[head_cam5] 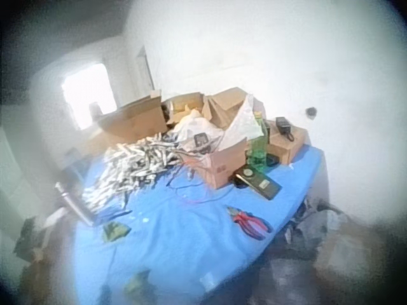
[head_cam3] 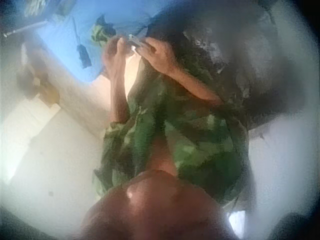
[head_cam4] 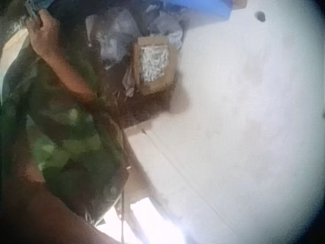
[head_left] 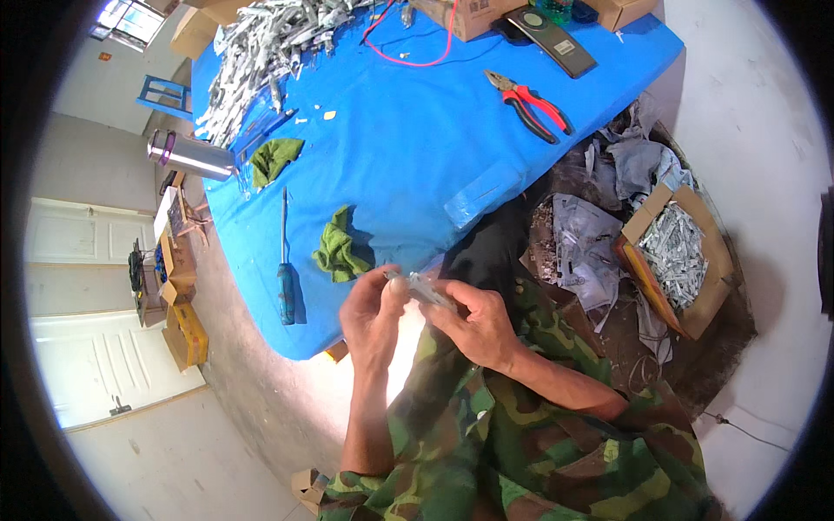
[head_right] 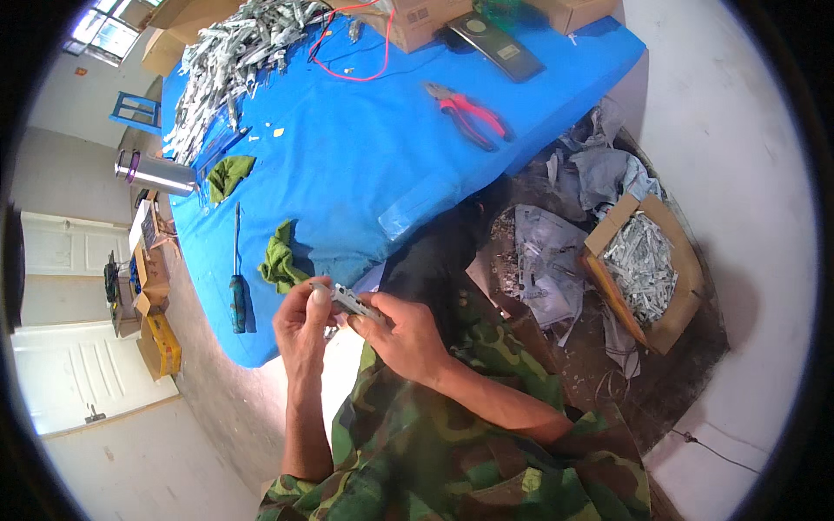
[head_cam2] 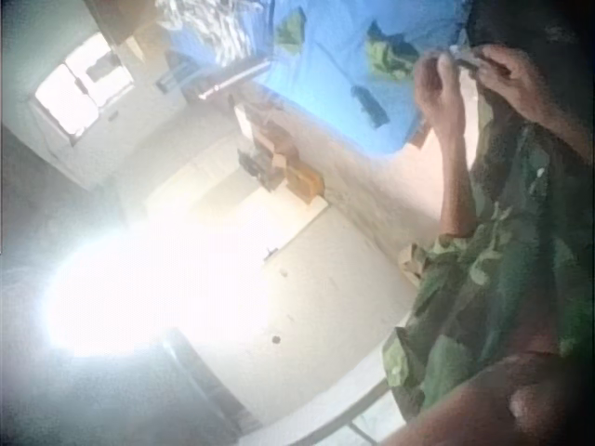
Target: The person wipes a metal part with a cloth, inserts it into a white housing, tightens a screw using a screwdriver, and adjusts the assembly with pliers.
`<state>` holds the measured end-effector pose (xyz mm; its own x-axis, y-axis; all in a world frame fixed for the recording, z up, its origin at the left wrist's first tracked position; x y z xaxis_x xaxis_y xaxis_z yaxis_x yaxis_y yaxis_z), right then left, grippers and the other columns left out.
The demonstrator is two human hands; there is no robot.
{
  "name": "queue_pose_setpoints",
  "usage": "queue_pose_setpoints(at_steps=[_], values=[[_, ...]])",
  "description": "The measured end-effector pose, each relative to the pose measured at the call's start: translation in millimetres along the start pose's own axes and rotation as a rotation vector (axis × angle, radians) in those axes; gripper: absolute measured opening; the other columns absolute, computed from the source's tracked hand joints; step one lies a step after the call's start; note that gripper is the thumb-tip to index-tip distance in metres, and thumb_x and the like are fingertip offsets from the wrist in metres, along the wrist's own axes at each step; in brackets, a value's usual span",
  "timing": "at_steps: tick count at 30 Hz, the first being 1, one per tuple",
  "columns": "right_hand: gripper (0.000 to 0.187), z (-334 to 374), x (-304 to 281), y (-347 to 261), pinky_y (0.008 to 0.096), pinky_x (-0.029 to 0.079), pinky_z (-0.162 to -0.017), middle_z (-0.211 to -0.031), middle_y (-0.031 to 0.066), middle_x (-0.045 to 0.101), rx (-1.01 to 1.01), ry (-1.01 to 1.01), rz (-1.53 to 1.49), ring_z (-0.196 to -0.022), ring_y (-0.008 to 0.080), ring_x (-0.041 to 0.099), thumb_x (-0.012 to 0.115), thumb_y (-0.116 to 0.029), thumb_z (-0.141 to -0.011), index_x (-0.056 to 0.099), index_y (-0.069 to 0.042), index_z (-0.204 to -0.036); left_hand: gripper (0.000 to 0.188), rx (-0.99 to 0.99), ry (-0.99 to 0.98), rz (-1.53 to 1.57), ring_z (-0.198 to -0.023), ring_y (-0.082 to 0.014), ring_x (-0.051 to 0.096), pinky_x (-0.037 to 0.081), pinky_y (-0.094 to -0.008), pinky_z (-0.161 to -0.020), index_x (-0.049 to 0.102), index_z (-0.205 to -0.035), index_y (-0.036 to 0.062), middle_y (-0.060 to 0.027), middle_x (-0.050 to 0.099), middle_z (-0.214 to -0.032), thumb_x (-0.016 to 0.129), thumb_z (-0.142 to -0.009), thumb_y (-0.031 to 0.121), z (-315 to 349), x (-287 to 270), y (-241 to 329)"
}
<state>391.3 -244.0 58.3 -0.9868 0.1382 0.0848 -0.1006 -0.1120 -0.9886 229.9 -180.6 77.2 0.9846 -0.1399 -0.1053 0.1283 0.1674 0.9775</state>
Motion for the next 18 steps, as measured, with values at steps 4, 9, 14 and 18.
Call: queue_pose_setpoints(at_steps=[4, 9, 14, 18], values=[[0.03, 3, -3, 3, 0.0292, 0.051, -0.066, -0.085, 0.0083, 0.071, 0.0, 0.005, -0.026, -0.075, 0.0079, 0.063, 0.071, -0.017, -0.099, 0.07, 0.001, -0.122, 0.032, -0.026, -0.031, 0.037, -0.07, -0.0066, 0.057, 0.046, -0.0229, -0.065, 0.07, -0.1, -0.0008, 0.0004, 0.064, -0.078, 0.067, -0.106, 0.03, 3, 15, 1], [0.026, 5, -2, 14, 0.0293, 0.052, -0.067, -0.086, 0.0094, 0.071, 0.035, 0.02, -0.052, -0.075, 0.0087, 0.062, 0.069, -0.014, -0.099, 0.069, 0.002, -0.12, 0.033, -0.001, 0.011, -0.024, -0.064, -0.006, 0.056, 0.045, -0.0227, -0.058, 0.067, -0.094, 0.0002, 0.0002, 0.062, -0.074, 0.061, -0.109, 0.029, 8, 20, 6], [0.025, 4, -1, 16, 0.0305, 0.052, -0.068, -0.087, 0.0113, 0.07, -0.009, 0.044, -0.068, -0.074, 0.0113, 0.063, 0.067, -0.013, -0.1, 0.069, 0.002, -0.12, 0.033, 0.074, 0.046, -0.13, -0.059, -0.007, 0.057, 0.048, -0.0233, -0.051, 0.066, -0.1, -0.0006, -0.0023, 0.062, -0.072, 0.056, -0.111, 0.029, 9, 22, 2], [0.025, 1, -6, 7, 0.0328, 0.056, -0.073, -0.094, 0.0144, 0.073, -0.073, 0.054, 0.017, -0.081, 0.019, 0.072, 0.067, -0.012, -0.099, 0.068, 0.0, -0.121, 0.032, 0.05, 0.034, -0.176, -0.058, -0.0066, 0.057, 0.046, -0.0235, -0.051, 0.064, -0.096, -0.0012, -0.0024, 0.062, -0.07, 0.056, -0.111, 0.026, 10, 21, 2]])
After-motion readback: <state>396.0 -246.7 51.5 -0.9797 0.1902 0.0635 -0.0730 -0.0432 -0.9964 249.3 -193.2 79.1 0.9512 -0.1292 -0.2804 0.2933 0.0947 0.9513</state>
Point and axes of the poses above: each hand's wrist, its own z-axis away from the middle knuckle, its own x-axis out of the palm, y = z × x, the point moved 5 cm from there along -z, towards the middle knuckle
